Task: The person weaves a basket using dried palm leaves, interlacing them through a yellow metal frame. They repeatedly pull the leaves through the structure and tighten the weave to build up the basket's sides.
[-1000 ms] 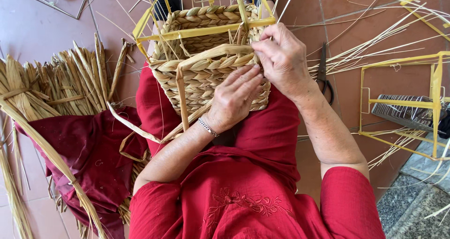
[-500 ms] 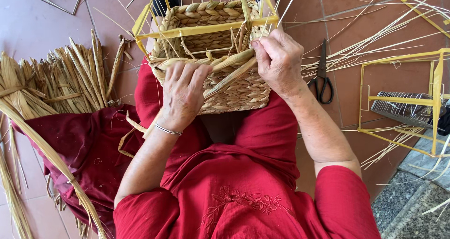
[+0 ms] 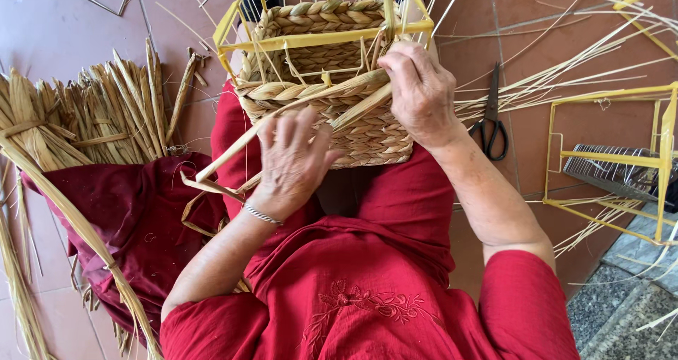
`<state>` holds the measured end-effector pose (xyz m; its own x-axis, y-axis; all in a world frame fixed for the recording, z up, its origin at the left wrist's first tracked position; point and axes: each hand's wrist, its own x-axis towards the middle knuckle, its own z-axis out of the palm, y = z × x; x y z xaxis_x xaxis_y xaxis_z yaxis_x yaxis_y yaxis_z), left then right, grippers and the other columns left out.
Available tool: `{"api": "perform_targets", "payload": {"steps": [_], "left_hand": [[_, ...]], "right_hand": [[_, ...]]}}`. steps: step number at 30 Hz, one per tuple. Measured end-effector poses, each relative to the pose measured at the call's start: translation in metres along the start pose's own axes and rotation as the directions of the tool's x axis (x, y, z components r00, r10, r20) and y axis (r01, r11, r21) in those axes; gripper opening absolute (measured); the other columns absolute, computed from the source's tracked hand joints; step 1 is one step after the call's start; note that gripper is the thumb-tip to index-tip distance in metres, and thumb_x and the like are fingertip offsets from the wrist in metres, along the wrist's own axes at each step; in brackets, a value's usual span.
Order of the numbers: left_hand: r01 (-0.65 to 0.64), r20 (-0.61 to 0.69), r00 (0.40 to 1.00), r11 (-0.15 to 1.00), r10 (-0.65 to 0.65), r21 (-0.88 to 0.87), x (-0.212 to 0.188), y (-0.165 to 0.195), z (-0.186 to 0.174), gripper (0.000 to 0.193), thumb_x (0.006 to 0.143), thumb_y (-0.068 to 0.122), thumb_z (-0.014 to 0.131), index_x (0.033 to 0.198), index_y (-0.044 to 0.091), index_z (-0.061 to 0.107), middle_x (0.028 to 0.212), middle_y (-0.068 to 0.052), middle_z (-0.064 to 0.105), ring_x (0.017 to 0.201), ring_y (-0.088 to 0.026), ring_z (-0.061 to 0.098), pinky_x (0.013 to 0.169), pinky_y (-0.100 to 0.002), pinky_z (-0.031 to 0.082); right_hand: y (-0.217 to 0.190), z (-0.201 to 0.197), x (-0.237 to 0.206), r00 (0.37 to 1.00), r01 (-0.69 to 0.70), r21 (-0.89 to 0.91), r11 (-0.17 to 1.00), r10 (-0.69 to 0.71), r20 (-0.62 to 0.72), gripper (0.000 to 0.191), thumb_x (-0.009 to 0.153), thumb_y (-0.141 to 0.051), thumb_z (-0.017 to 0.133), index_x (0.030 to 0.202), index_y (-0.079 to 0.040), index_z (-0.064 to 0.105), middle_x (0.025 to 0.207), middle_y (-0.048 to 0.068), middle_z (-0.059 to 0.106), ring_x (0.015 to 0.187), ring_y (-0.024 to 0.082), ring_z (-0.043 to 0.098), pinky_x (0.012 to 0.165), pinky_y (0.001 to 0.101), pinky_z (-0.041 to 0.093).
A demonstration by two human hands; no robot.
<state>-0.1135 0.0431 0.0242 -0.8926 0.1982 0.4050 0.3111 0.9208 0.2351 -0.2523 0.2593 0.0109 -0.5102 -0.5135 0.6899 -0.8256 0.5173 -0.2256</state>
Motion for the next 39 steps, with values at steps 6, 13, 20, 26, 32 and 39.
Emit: {"api": "perform_targets", "payload": {"steps": [6,13,20,26,32,39], "left_hand": [[-0.021,-0.056,0.998,0.996,0.026,0.088,0.013,-0.007,-0.023,0.026,0.089,0.008,0.075,0.114,0.01,0.07,0.123,-0.005,0.058,0.122,-0.024,0.053,0.107,-0.047,0.034],[-0.348,-0.288,0.905,0.934,0.313,-0.078,0.022,0.015,-0.024,0.04,0.091,0.006,0.069,0.13,0.004,0.065,0.124,-0.013,0.059,0.118,-0.029,0.054,0.099,-0.048,0.045],[0.054,-0.109,0.992,0.992,-0.067,-0.117,0.11,-0.001,0.048,0.033,0.102,0.019,0.065,0.127,-0.002,0.06,0.111,-0.016,0.054,0.096,-0.03,0.059,0.081,-0.043,0.051],[0.073,-0.014,0.997,0.99,-0.075,-0.12,0.131,-0.012,0.066,0.039,0.099,0.042,0.071,0.107,0.005,0.066,0.095,-0.01,0.065,0.071,-0.024,0.067,0.055,-0.039,0.053],[-0.05,-0.132,0.991,0.975,0.021,-0.219,0.126,-0.01,0.051,0.031,0.091,0.022,0.075,0.114,0.004,0.067,0.09,-0.01,0.065,0.069,-0.024,0.065,0.057,-0.039,0.052],[-0.059,-0.284,0.948,0.8,-0.143,-0.598,0.086,-0.002,0.05,0.017,0.098,-0.003,0.07,0.111,0.004,0.061,0.099,-0.008,0.068,0.088,-0.021,0.07,0.077,-0.035,0.058]], "right_hand": [[-0.014,-0.042,0.012,0.965,-0.01,0.134,0.991,-0.026,0.262,0.028,0.084,-0.003,0.077,0.107,0.002,0.062,0.114,0.016,0.067,0.098,0.032,0.068,0.087,0.0396,0.06],[-0.013,-0.032,0.013,0.973,-0.127,0.157,0.979,0.092,0.213,0.022,0.097,-0.001,0.076,0.113,-0.003,0.06,0.105,0.011,0.067,0.101,0.03,0.069,0.088,0.0408,0.059],[-0.015,-0.033,0.015,0.965,-0.182,0.168,0.969,0.143,0.218,0.02,0.1,0.004,0.066,0.116,-0.001,0.055,0.102,0.014,0.066,0.093,0.032,0.067,0.08,0.0434,0.056],[-0.018,-0.034,0.015,0.942,-0.238,0.126,0.963,0.197,0.27,0.018,0.1,0.0,0.067,0.113,-0.001,0.055,0.094,0.016,0.061,0.089,0.035,0.063,0.079,0.0477,0.051],[-0.008,-0.034,0.008,0.931,-0.312,0.271,0.911,0.235,0.281,0.02,0.099,-0.002,0.067,0.115,-0.003,0.057,0.101,0.012,0.065,0.094,0.031,0.063,0.087,0.0436,0.046],[-0.003,-0.033,0.001,0.906,-0.387,0.374,0.843,0.273,0.322,0.012,0.107,0.0,0.064,0.117,-0.005,0.062,0.101,0.007,0.067,0.093,0.026,0.06,0.086,0.0392,0.051]]}}
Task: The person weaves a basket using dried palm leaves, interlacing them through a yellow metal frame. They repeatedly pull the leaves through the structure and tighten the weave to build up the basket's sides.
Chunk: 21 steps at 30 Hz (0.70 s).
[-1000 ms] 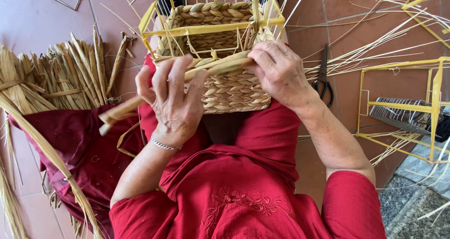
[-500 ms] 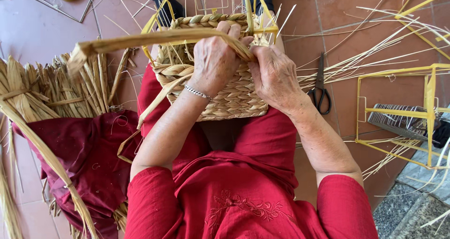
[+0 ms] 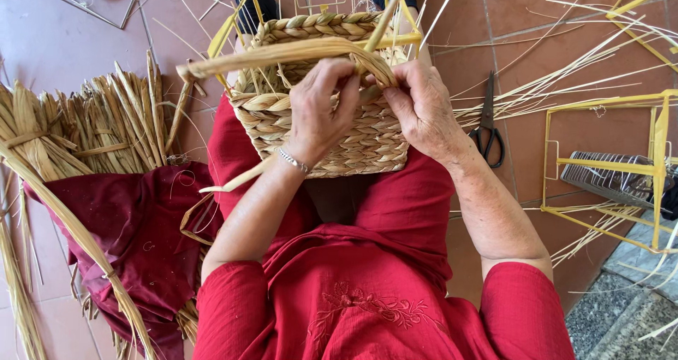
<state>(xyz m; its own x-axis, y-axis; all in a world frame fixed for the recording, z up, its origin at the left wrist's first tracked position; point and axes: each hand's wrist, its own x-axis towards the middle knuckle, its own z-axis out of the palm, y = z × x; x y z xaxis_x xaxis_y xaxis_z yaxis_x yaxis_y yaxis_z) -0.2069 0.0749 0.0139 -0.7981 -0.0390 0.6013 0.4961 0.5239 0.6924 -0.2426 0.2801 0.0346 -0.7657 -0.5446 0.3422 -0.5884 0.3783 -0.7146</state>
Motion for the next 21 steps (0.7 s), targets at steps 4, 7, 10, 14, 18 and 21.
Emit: {"api": "perform_targets", "payload": {"steps": [4,7,10,14,18,21], "left_hand": [[0.026,-0.07,0.997,0.999,-0.029,-0.037,-0.031,0.013,-0.003,0.017,0.095,-0.006,0.072,0.106,0.004,0.063,0.099,-0.009,0.07,0.087,-0.022,0.07,0.075,-0.036,0.056],[-0.084,-0.081,0.993,0.996,0.085,0.019,-0.048,0.021,0.004,0.019,0.092,-0.005,0.073,0.106,0.004,0.064,0.106,-0.01,0.071,0.096,-0.026,0.071,0.083,-0.038,0.056],[-0.252,0.026,0.968,0.96,0.25,0.121,-0.058,0.022,0.008,0.024,0.086,-0.003,0.074,0.107,0.002,0.066,0.112,-0.011,0.069,0.106,-0.031,0.069,0.092,-0.043,0.057],[-0.296,0.095,0.953,0.951,0.288,0.093,-0.057,0.018,0.004,0.029,0.084,-0.004,0.076,0.112,0.001,0.068,0.117,-0.012,0.068,0.107,-0.029,0.067,0.091,-0.042,0.057],[-0.104,-0.011,0.995,0.994,0.103,-0.02,-0.047,0.012,-0.004,0.032,0.092,-0.007,0.072,0.119,0.006,0.062,0.118,-0.009,0.067,0.106,-0.025,0.067,0.089,-0.035,0.057],[0.146,-0.081,0.984,0.978,-0.159,-0.147,-0.042,0.015,-0.005,0.041,0.095,0.005,0.08,0.127,0.003,0.053,0.113,-0.007,0.06,0.099,-0.02,0.065,0.087,-0.035,0.056]], "right_hand": [[0.0,0.002,0.001,0.998,-0.021,0.206,0.978,0.031,-0.048,0.008,0.111,-0.003,0.063,0.117,-0.005,0.057,0.111,0.005,0.07,0.097,0.017,0.07,0.083,0.0301,0.059],[-0.002,0.004,0.006,0.993,0.046,0.108,0.993,-0.033,-0.113,0.01,0.109,-0.003,0.067,0.118,-0.004,0.063,0.108,0.007,0.069,0.094,0.017,0.07,0.079,0.0298,0.06],[-0.004,0.007,0.015,0.977,0.16,-0.062,0.985,-0.167,-0.131,0.01,0.104,-0.007,0.073,0.113,-0.007,0.069,0.108,0.008,0.07,0.092,0.017,0.071,0.076,0.0305,0.062],[-0.01,0.011,0.026,0.975,0.148,-0.179,0.973,-0.174,-0.137,0.012,0.101,-0.008,0.077,0.108,-0.005,0.067,0.097,0.006,0.068,0.082,0.016,0.069,0.069,0.0309,0.058],[-0.013,0.009,0.022,0.97,0.208,-0.188,0.96,-0.227,-0.088,0.016,0.105,-0.008,0.072,0.108,-0.004,0.057,0.104,0.004,0.073,0.089,0.019,0.069,0.079,0.0346,0.055],[-0.009,0.007,0.016,0.977,0.194,-0.186,0.963,-0.207,-0.049,0.017,0.107,-0.01,0.068,0.108,-0.006,0.051,0.103,0.006,0.073,0.089,0.02,0.068,0.081,0.0358,0.052]]}}
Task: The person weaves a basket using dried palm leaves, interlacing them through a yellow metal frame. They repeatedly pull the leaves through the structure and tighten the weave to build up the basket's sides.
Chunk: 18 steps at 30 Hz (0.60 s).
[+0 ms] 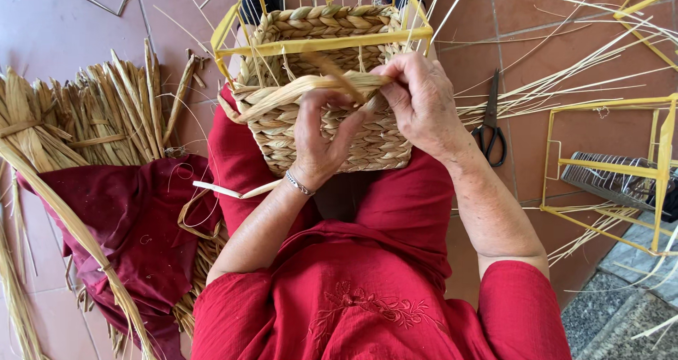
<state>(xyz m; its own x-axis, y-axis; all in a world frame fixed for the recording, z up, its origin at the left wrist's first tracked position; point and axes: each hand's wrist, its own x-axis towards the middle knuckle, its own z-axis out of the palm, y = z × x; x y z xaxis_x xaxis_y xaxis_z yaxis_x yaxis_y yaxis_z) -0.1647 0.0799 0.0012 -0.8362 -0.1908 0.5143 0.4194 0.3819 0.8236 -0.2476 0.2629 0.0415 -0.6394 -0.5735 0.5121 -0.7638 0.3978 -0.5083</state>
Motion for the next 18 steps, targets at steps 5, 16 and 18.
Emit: {"api": "perform_targets", "payload": {"steps": [5,16,18], "left_hand": [[-0.064,0.105,0.993,0.989,0.05,0.133,0.011,0.001,-0.001,0.044,0.092,0.006,0.078,0.129,0.002,0.054,0.116,-0.014,0.059,0.099,-0.027,0.065,0.083,-0.037,0.057],[0.196,0.079,0.958,0.833,-0.275,0.518,0.014,-0.041,0.011,0.034,0.101,0.028,0.08,0.103,0.006,0.054,0.073,-0.007,0.058,0.062,-0.025,0.061,0.059,-0.04,0.048],[0.255,0.064,0.933,0.777,-0.354,0.575,0.012,-0.037,0.012,0.036,0.099,0.032,0.077,0.107,0.006,0.054,0.072,-0.007,0.057,0.059,-0.024,0.059,0.056,-0.039,0.046]], "right_hand": [[0.012,0.01,-0.01,0.96,-0.28,0.366,0.887,0.265,0.093,0.015,0.114,-0.014,0.058,0.116,-0.004,0.047,0.097,0.005,0.069,0.089,0.014,0.071,0.076,0.0261,0.059],[0.021,0.019,-0.012,0.95,-0.31,0.438,0.844,0.287,0.121,0.01,0.114,-0.006,0.055,0.114,-0.003,0.045,0.104,0.01,0.074,0.099,0.017,0.077,0.079,0.0271,0.065],[0.02,0.019,-0.011,0.946,-0.323,0.431,0.843,0.298,0.127,0.012,0.112,-0.006,0.058,0.113,-0.002,0.046,0.099,0.01,0.075,0.093,0.016,0.077,0.075,0.0255,0.062]]}}
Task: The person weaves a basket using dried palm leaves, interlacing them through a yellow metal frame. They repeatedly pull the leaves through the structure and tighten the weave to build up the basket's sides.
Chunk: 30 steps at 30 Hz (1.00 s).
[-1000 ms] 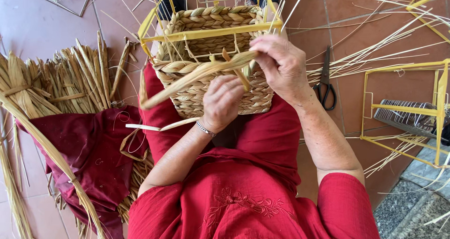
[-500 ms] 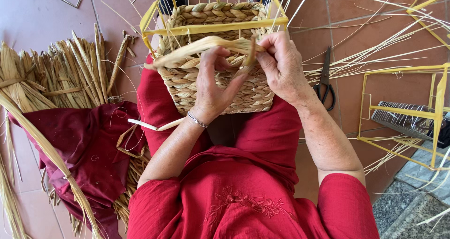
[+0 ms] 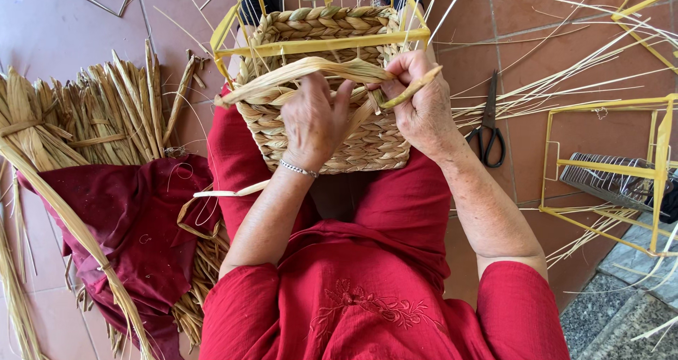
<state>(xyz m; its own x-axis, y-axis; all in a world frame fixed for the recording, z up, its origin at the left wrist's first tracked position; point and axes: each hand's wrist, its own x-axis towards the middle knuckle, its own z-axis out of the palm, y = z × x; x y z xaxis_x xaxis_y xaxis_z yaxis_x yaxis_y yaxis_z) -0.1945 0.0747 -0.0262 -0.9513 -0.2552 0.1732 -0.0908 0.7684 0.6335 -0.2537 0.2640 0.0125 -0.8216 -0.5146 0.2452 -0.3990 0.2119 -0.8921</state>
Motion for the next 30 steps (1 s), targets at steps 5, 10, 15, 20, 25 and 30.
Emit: {"api": "perform_targets", "payload": {"steps": [5,10,15,20,25,30], "left_hand": [[-0.377,-0.087,0.925,0.873,0.369,-0.309,-0.018,0.022,-0.017,0.038,0.092,0.005,0.073,0.125,0.003,0.055,0.099,-0.015,0.061,0.086,-0.028,0.064,0.071,-0.039,0.054],[-0.57,-0.186,0.821,0.788,0.54,-0.233,-0.015,0.028,-0.019,0.036,0.092,0.009,0.077,0.12,0.005,0.054,0.116,-0.016,0.064,0.107,-0.032,0.064,0.092,-0.042,0.055],[-0.685,-0.189,0.722,0.726,0.666,-0.06,-0.022,0.024,-0.014,0.041,0.089,0.0,0.071,0.127,0.003,0.056,0.125,-0.016,0.065,0.115,-0.032,0.066,0.101,-0.042,0.057],[-0.559,-0.166,0.805,0.822,0.57,0.109,-0.031,0.006,-0.047,0.05,0.091,0.01,0.079,0.137,0.002,0.061,0.138,-0.014,0.057,0.123,-0.031,0.056,0.103,-0.047,0.045],[-0.396,-0.168,0.874,0.869,0.456,0.297,-0.019,-0.029,-0.075,0.046,0.087,0.015,0.082,0.13,0.014,0.066,0.139,-0.009,0.049,0.128,-0.032,0.047,0.107,-0.05,0.036],[-0.425,-0.205,0.841,0.847,0.5,0.32,-0.025,-0.043,-0.065,0.031,0.089,0.005,0.076,0.118,0.014,0.067,0.133,-0.011,0.055,0.123,-0.031,0.054,0.104,-0.047,0.043]], "right_hand": [[-0.011,-0.001,0.003,0.999,0.041,-0.055,0.998,-0.041,-0.007,0.011,0.111,-0.003,0.063,0.112,0.001,0.053,0.098,0.012,0.075,0.094,0.014,0.076,0.076,0.0254,0.06],[-0.026,-0.01,0.013,0.998,0.06,-0.163,0.985,-0.062,-0.004,0.009,0.103,-0.002,0.073,0.108,-0.001,0.065,0.101,0.008,0.074,0.087,0.012,0.073,0.072,0.0252,0.058],[-0.032,-0.008,0.018,0.959,0.251,-0.505,0.826,-0.283,0.014,0.013,0.093,-0.003,0.082,0.104,-0.008,0.076,0.097,0.006,0.069,0.084,0.02,0.073,0.073,0.0304,0.059],[-0.04,-0.013,0.028,0.922,0.386,-0.596,0.704,-0.308,0.233,0.016,0.09,-0.003,0.082,0.104,-0.008,0.077,0.1,0.005,0.071,0.092,0.022,0.072,0.082,0.0353,0.06],[-0.053,-0.024,0.025,0.865,0.502,-0.529,0.685,-0.398,0.305,0.029,0.075,-0.004,0.077,0.102,0.002,0.076,0.099,0.012,0.072,0.087,0.025,0.068,0.077,0.0367,0.059],[-0.034,-0.001,0.022,0.928,0.35,-0.509,0.786,-0.364,0.076,0.013,0.097,-0.015,0.084,0.099,-0.005,0.077,0.091,0.006,0.076,0.082,0.021,0.068,0.073,0.0357,0.054]]}}
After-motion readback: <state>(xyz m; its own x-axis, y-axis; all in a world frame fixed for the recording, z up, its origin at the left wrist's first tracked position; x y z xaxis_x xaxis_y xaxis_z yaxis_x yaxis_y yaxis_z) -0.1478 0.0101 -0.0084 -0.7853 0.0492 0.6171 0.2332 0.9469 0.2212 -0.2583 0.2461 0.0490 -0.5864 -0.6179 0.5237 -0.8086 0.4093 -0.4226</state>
